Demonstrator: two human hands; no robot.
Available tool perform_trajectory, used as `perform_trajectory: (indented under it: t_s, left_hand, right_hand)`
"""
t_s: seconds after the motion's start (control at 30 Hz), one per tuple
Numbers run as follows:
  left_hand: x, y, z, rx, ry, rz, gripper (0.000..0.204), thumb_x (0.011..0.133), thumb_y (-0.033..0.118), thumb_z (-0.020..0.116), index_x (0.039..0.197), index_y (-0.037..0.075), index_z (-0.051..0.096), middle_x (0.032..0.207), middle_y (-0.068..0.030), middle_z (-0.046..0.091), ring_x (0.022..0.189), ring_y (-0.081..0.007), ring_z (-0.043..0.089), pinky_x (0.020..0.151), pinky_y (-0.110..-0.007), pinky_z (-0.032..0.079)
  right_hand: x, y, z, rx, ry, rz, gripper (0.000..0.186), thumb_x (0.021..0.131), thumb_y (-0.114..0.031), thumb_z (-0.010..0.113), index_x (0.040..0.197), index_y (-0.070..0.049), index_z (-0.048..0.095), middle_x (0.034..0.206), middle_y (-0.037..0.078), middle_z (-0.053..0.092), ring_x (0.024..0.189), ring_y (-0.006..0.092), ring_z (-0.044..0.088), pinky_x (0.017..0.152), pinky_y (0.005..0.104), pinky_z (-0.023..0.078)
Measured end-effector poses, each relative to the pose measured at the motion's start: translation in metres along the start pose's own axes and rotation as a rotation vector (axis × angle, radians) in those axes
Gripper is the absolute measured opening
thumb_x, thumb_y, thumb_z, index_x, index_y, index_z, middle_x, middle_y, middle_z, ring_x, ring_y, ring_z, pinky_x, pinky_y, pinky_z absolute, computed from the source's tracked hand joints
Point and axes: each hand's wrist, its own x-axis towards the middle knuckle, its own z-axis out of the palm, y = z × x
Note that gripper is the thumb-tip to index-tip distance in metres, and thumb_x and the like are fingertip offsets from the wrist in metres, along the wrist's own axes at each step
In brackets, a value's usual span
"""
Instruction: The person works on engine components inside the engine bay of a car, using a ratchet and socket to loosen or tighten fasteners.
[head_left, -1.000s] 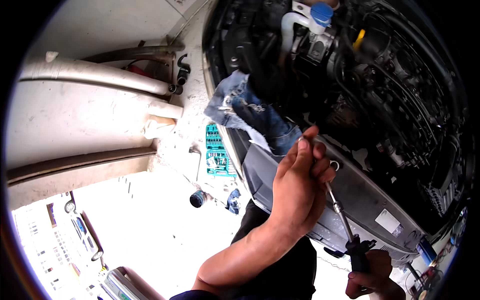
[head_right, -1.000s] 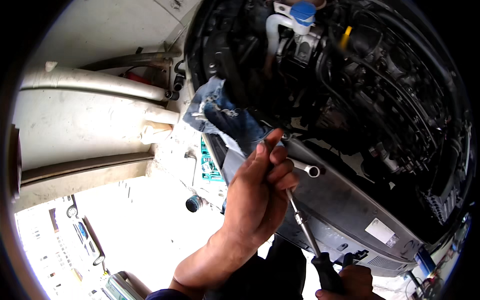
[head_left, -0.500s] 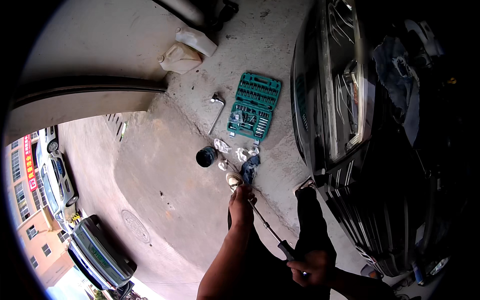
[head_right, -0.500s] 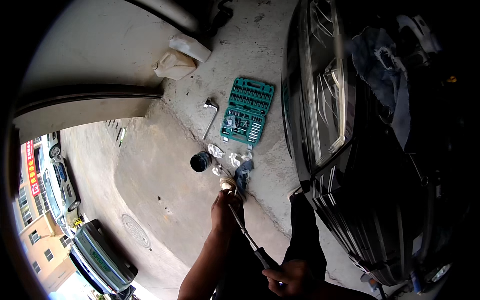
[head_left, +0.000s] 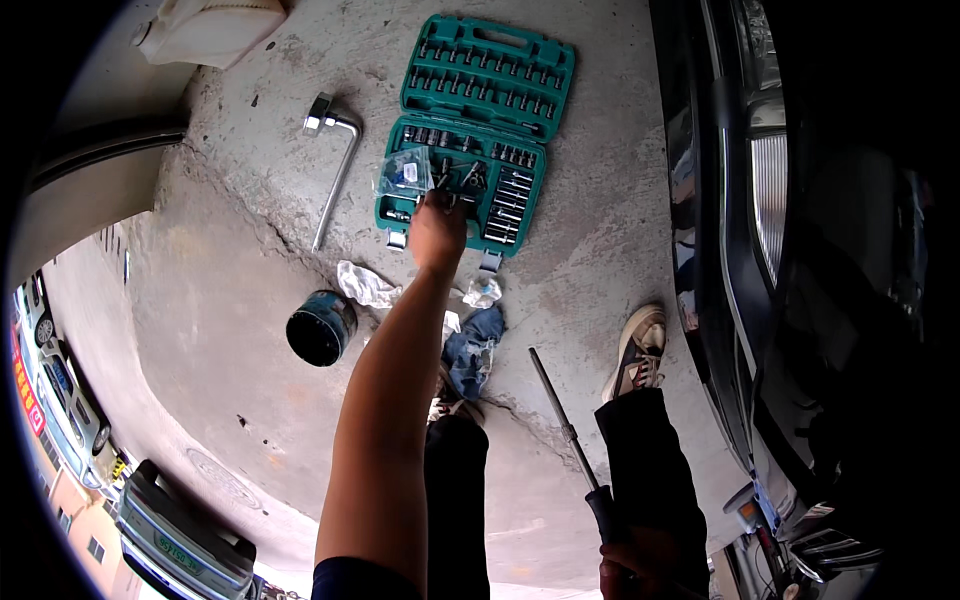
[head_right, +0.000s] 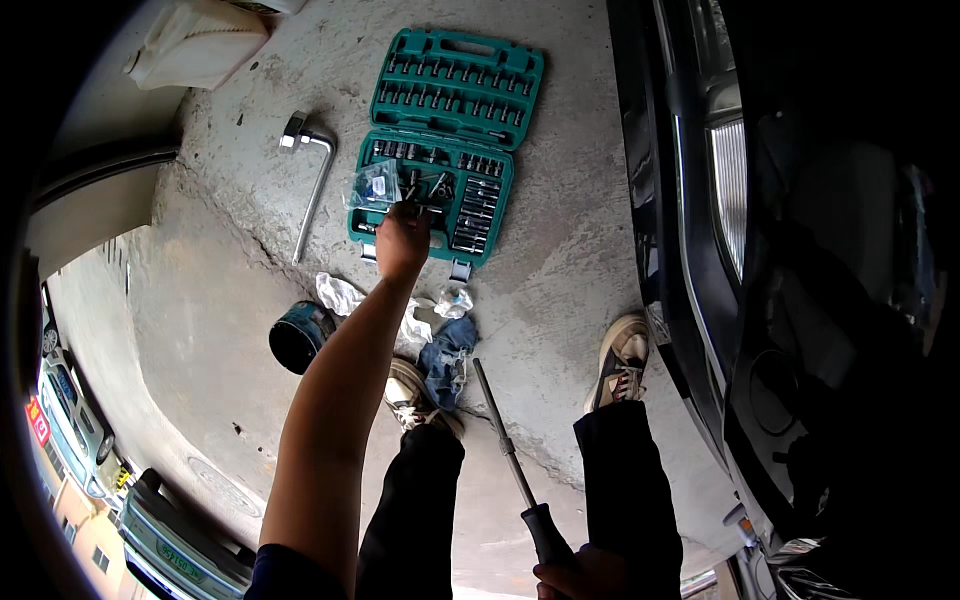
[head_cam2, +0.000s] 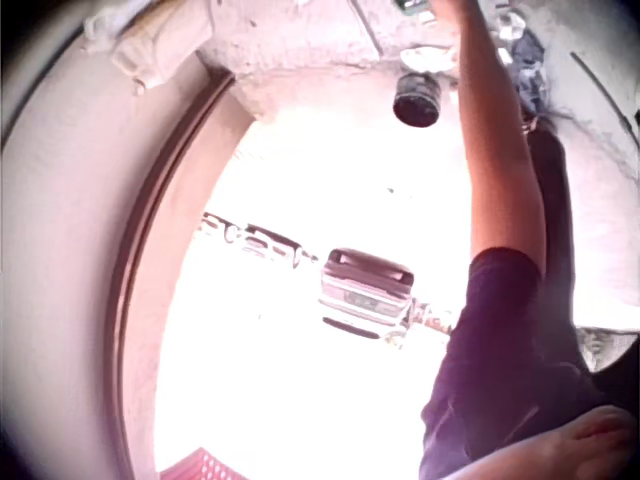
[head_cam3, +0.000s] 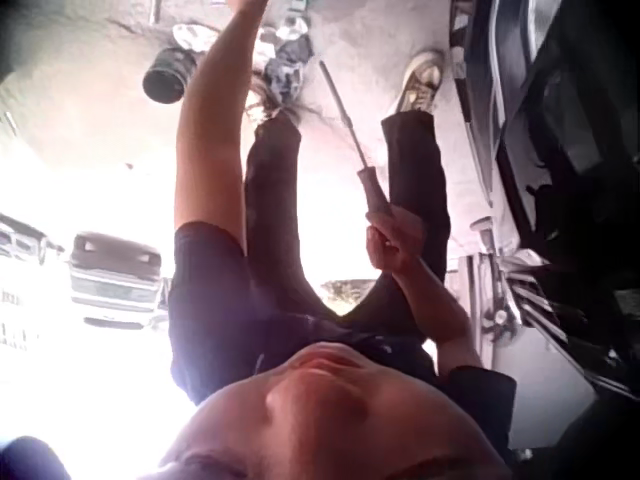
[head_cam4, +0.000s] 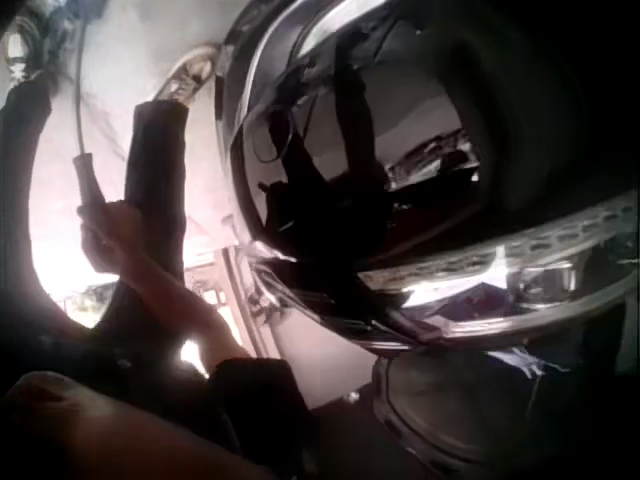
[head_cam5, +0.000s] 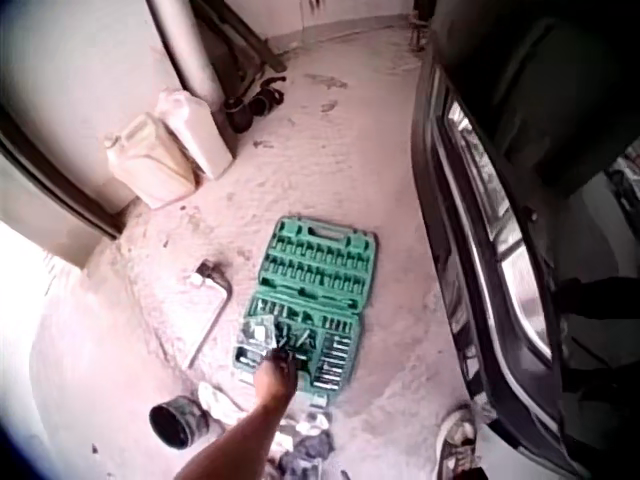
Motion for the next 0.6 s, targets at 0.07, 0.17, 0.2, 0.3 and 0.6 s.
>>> perform_trajectory:
  t_s: [0.07,0.17,0.2,0.3,0.6]
  left_hand:
    - [0.001,0.018,0.006,0.032,0.035,-0.008,0.035,0.083,0.031,0.061,0.109,0.007,0.056,0.103,-0.0171,0.061,0.092,-0.0393,0.061,0.077,-0.046,0.049]
    - [0.016,0.002,-0.011,0.159,0.172,0.027,0.032,0.085,0.026,0.057,0.111,0.007,0.056,0.101,-0.0192,0.060,0.092,-0.0399,0.059,0.076,-0.048,0.048]
    - [0.020,-0.003,-0.017,0.201,0.139,0.025,0.033,0.085,0.021,0.054,0.115,0.008,0.055,0.106,-0.0195,0.058,0.094,-0.0405,0.058,0.078,-0.048,0.048]
    - [0.030,-0.008,-0.028,0.280,0.125,0.061,0.033,0.083,0.016,0.052,0.115,0.008,0.055,0.106,-0.0186,0.057,0.093,-0.0406,0.058,0.079,-0.049,0.047]
    - [0.042,0.003,-0.018,0.335,0.013,0.368,0.014,0.085,0.022,0.060,0.090,0.013,0.068,0.088,-0.0113,0.060,0.088,-0.0342,0.058,0.079,-0.045,0.047]
  right_hand:
    - [0.003,0.003,-0.004,0.004,-0.022,0.074,0.016,0.077,-0.002,0.063,0.092,-0.004,0.063,0.072,0.012,0.063,0.053,0.0248,0.058,0.048,0.0328,0.045]
    - [0.010,-0.001,0.003,-0.072,-0.051,0.085,0.018,0.077,-0.001,0.062,0.094,-0.004,0.063,0.074,0.012,0.064,0.056,0.0260,0.060,0.049,0.0332,0.047]
    - [0.007,0.001,0.006,-0.070,-0.049,0.086,0.018,0.077,-0.001,0.062,0.094,-0.004,0.063,0.074,0.012,0.064,0.056,0.0260,0.060,0.049,0.0332,0.047]
    - [0.008,0.005,0.012,-0.157,-0.042,0.036,0.019,0.077,0.000,0.062,0.096,-0.005,0.063,0.074,0.013,0.063,0.057,0.0265,0.061,0.049,0.0334,0.047]
    - [0.026,-0.001,0.010,-0.120,-0.070,0.145,0.021,0.076,0.001,0.062,0.097,-0.004,0.064,0.073,0.013,0.063,0.055,0.0257,0.060,0.048,0.0325,0.046]
